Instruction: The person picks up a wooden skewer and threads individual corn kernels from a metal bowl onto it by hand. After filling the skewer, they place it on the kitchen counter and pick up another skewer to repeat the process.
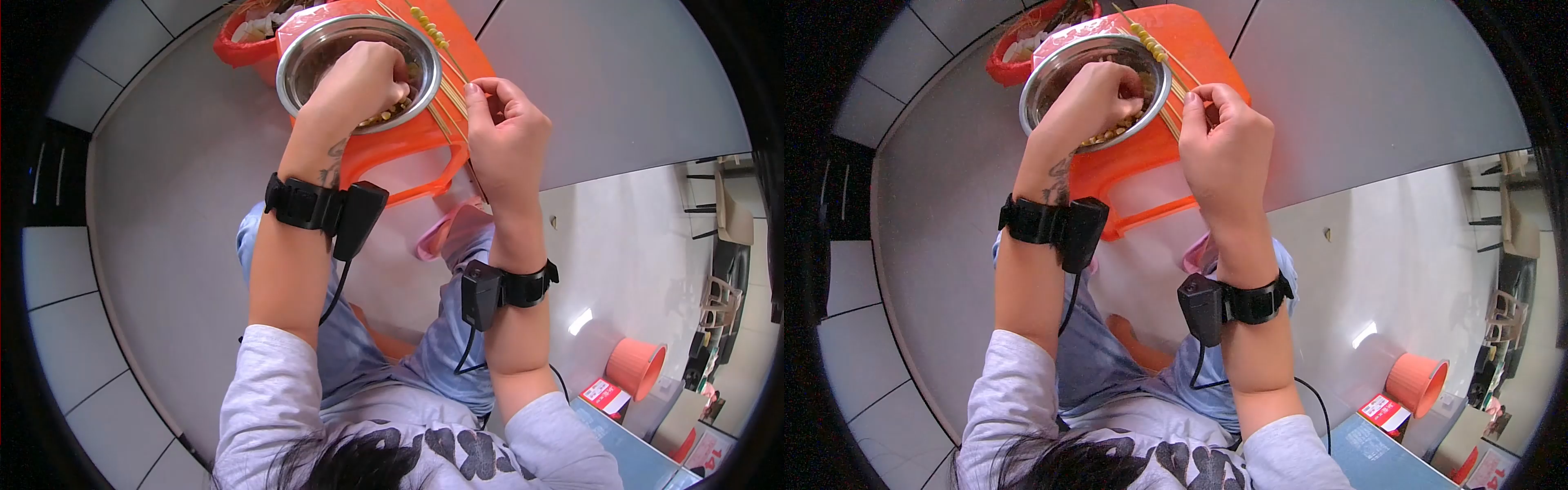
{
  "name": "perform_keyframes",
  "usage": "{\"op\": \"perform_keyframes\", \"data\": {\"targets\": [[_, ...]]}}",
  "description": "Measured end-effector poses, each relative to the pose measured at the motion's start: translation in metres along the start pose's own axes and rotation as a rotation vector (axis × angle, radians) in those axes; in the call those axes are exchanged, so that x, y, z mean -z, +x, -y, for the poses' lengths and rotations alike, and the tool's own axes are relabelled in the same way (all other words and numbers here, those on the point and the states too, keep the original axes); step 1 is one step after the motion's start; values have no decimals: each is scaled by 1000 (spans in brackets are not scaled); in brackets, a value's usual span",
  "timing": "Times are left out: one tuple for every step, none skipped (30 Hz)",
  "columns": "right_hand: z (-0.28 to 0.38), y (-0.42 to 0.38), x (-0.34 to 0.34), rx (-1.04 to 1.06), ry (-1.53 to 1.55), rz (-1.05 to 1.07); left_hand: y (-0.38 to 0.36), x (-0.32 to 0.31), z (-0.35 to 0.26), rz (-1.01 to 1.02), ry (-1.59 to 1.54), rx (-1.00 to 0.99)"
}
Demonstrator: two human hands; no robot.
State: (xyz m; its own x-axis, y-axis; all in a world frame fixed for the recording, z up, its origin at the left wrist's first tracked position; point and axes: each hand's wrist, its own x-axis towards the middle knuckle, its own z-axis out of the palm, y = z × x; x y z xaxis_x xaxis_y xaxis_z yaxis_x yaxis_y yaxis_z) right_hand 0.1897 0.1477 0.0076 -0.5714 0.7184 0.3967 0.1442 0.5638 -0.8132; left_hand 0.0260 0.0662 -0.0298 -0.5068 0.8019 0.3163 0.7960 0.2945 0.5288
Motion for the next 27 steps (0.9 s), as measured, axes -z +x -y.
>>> {"op": "perform_keyframes", "data": {"targets": [[0, 0, 0, 6, 4, -6, 0, 0, 0, -42, 28, -28], [1, 0, 0, 7, 6, -6, 1, 3, 1, -43, 29, -28], [1, 0, 1, 2, 2, 3, 1, 12, -3, -20, -26, 36], [2, 0, 1, -3, -2, 13, 1, 17, -4, 1, -82, 101], [2, 0, 1, -1, -2, 14, 1, 20, 1, -1, -82, 101], [2, 0, 1, 1, 5, 19, 1, 24, 10, -109, -191, 120], [2, -1, 0, 2, 13, 25, 1, 29, 20, -218, -300, 139], [3, -2, 0, 5, 14, 27, 2, 34, 32, -294, -379, 124], [4, -3, 0, 0, -2, 68, -2, 40, 37, -298, -378, 125], [5, -4, -1, -3, -17, 109, -4, 47, 40, -274, -442, 190], [4, -5, -3, 0, -13, 112, -6, 53, 44, -250, -506, 256], [3, -6, -5, 6, 14, 118, -6, 55, 45, -274, -559, 246], [2, -6, -7, 11, 40, 126, -8, 55, 46, -280, -557, 249], [2, -6, -9, 15, 43, 130, -9, 55, 46, -301, -529, 254], [3, -6, -9, 30, 30, 134, -10, 56, 43, -322, -502, 258], [4, -6, -10, 44, 17, 138, -11, 57, 44, -327, -500, 260], [5, -6, -10, 47, 19, 142, -11, 57, 45, -322, -518, 275], [5, -6, -11, 47, 24, 144, -12, 57, 46, -318, -537, 290], [6, -6, -12, 46, 28, 147, -13, 58, 46, -321, -536, 292], [7, -6, -13, 48, 28, 150, -14, 58, 47, -333, -511, 286], [8, -7, -14, 44, 22, 153, -15, 60, 46, -344, -486, 280], [9, -7, -14, 39, 16, 154, -16, 60, 44, -346, -486, 281], [9, -7, -15, 41, 16, 156, -17, 61, 42, -377, -404, 266], [8, -7, -16, 45, 13, 151, -17, 61, 40, -406, -323, 251], [8, -8, -17, 48, 10, 146, -17, 62, 39, -408, -323, 252], [9, -8, -18, 49, 10, 148, -17, 62, 38, -426, -246, 233], [9, -8, -18, 46, 5, 149, -17, 62, 37, -443, -170, 213]]}}
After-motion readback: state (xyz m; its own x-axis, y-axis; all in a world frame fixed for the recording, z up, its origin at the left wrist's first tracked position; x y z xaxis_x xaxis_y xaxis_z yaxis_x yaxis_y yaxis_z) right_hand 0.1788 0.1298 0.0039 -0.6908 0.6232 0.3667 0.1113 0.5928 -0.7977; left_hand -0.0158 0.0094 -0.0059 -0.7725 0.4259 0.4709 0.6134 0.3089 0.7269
